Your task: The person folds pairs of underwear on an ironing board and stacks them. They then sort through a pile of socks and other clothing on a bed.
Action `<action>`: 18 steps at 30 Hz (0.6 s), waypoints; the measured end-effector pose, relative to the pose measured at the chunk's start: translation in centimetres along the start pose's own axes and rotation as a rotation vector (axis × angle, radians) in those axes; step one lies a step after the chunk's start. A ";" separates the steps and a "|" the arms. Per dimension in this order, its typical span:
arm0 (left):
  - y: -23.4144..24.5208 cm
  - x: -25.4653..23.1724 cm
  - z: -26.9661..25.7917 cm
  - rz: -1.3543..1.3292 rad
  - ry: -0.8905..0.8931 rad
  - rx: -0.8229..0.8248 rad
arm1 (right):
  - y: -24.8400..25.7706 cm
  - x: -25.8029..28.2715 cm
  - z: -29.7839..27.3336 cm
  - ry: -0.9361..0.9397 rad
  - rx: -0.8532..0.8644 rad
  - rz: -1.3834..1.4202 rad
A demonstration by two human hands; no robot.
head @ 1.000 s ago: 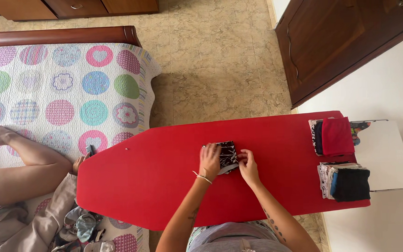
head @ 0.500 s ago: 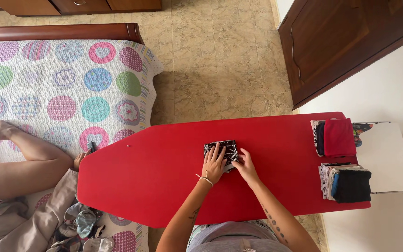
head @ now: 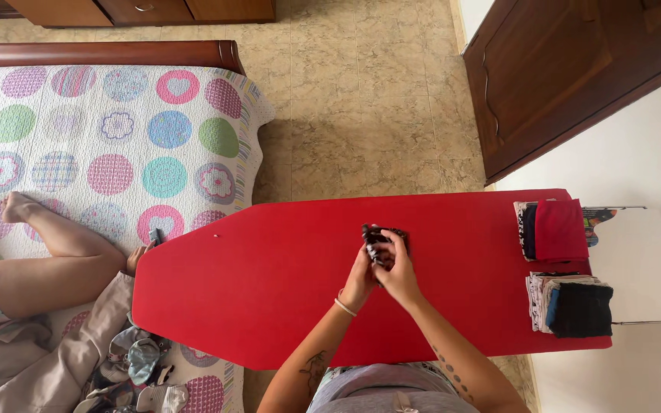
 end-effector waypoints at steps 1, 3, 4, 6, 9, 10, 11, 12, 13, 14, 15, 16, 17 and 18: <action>1.5 1.4 -0.2 -0.001 0.000 -0.002 | -0.4 -0.2 -0.5 -0.001 0.002 -0.001; 5.3 4.9 -1.0 -0.210 0.089 -0.182 | -2.0 0.5 -1.8 0.172 0.107 -0.182; 7.0 4.0 -1.4 -0.211 0.090 -0.184 | -1.9 0.6 -2.2 0.170 0.107 -0.183; 11.4 1.9 -2.6 0.431 0.117 -0.236 | -3.2 0.2 -3.6 0.120 0.381 -0.177; 10.3 -3.8 -5.8 0.722 -0.006 -0.293 | -1.7 -4.3 -2.1 0.073 0.329 -0.088; 10.8 -4.2 -6.5 0.722 -0.006 -0.297 | -1.0 -5.1 -1.7 0.072 0.333 -0.089; 11.2 -5.1 -7.3 0.824 -0.069 -0.305 | 0.2 -5.9 -1.2 0.064 0.266 -0.085; 11.5 -6.0 -8.1 0.926 -0.132 -0.311 | 1.4 -6.7 -0.7 0.057 0.199 -0.082; 12.0 -5.5 -8.2 0.925 -0.134 -0.314 | 1.9 -6.8 -0.8 0.059 0.201 -0.084; 12.1 -5.6 -8.3 1.053 -0.222 -0.301 | 2.7 -6.9 -0.8 0.053 0.161 -0.124; 12.2 -5.7 -8.5 1.180 -0.308 -0.287 | 3.3 -7.0 -0.9 0.047 0.121 -0.163; 12.2 -5.3 -8.5 1.180 -0.309 -0.290 | 3.3 -7.7 -0.8 0.047 0.123 -0.163; 12.1 -4.9 -8.3 1.203 -0.324 -0.279 | 3.3 -8.3 -0.6 0.062 0.096 -0.223; 12.0 -4.5 -8.2 1.225 -0.340 -0.267 | 3.4 -8.8 -0.4 0.077 0.068 -0.282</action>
Point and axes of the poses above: each hand's wrist, its own z-axis towards the middle knuckle, its own y-axis out of the back of the hand, x = y × z, the point moved 7 cm from there along z, towards the middle knuckle, and after that the axes turned 10 degrees about -y, right-handed, at the moved point
